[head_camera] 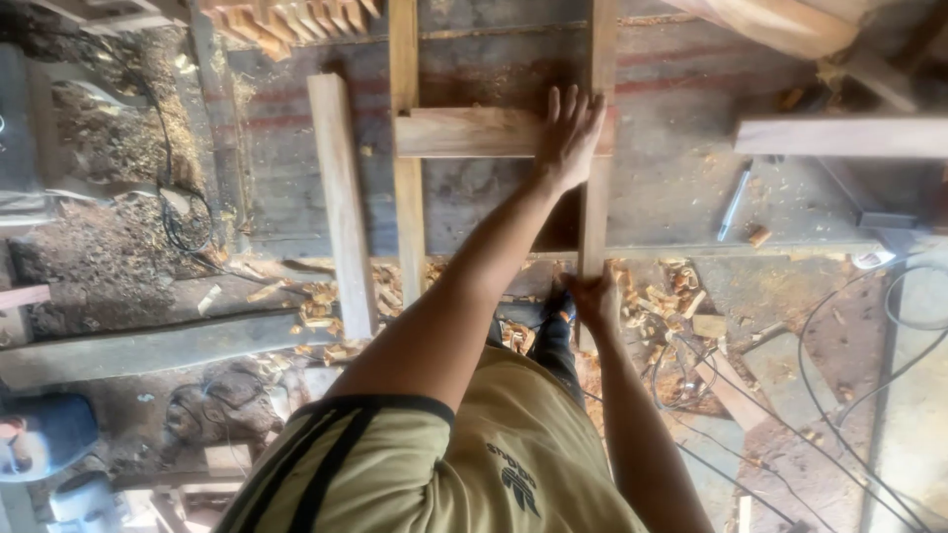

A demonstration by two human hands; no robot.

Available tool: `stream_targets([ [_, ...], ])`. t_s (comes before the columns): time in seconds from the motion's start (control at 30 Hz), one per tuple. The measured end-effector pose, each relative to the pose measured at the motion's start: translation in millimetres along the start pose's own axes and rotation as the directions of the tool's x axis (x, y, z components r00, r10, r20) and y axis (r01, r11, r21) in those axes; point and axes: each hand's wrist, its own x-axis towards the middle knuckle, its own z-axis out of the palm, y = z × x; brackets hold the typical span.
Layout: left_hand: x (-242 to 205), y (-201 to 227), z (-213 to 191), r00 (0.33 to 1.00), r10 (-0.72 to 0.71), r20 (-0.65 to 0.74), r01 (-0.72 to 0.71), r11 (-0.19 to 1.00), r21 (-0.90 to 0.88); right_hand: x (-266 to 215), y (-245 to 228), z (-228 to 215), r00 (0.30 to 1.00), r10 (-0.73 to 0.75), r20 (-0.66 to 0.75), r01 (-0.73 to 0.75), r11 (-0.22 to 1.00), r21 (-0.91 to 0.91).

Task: The person assembles a wooden frame on the workshop floor, fitting horizontal slats into mortise holes cut into the frame rails and pressing them into place. They pick up slats one at a time from a stack, align each with the holes, and near the end pick up a hammer to tap a joint.

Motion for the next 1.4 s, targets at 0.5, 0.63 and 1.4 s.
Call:
stream_targets([
  [0.5, 12, -18, 4, 0.987, 0.103, -0.121, -0.11, 0.992, -0.059, 25, 43, -12, 0.989, -0.142, -0.044, 0.146, 0.985, 0.091],
  [0.63, 16, -18, -2, 0.996, 0.077, -0.052, -0.081, 0.993, -0.087, 28, 46, -14, 0.997, -0.063, -0.041, 0.064, 0.998, 0.023],
  [1.4, -4, -16, -20, 0.992, -0.117, -0.038, 0.117, 0.993, -0.022, 0, 5, -9, 1.0, -0.015, -0.006, 0.015, 0.997, -0.072],
])
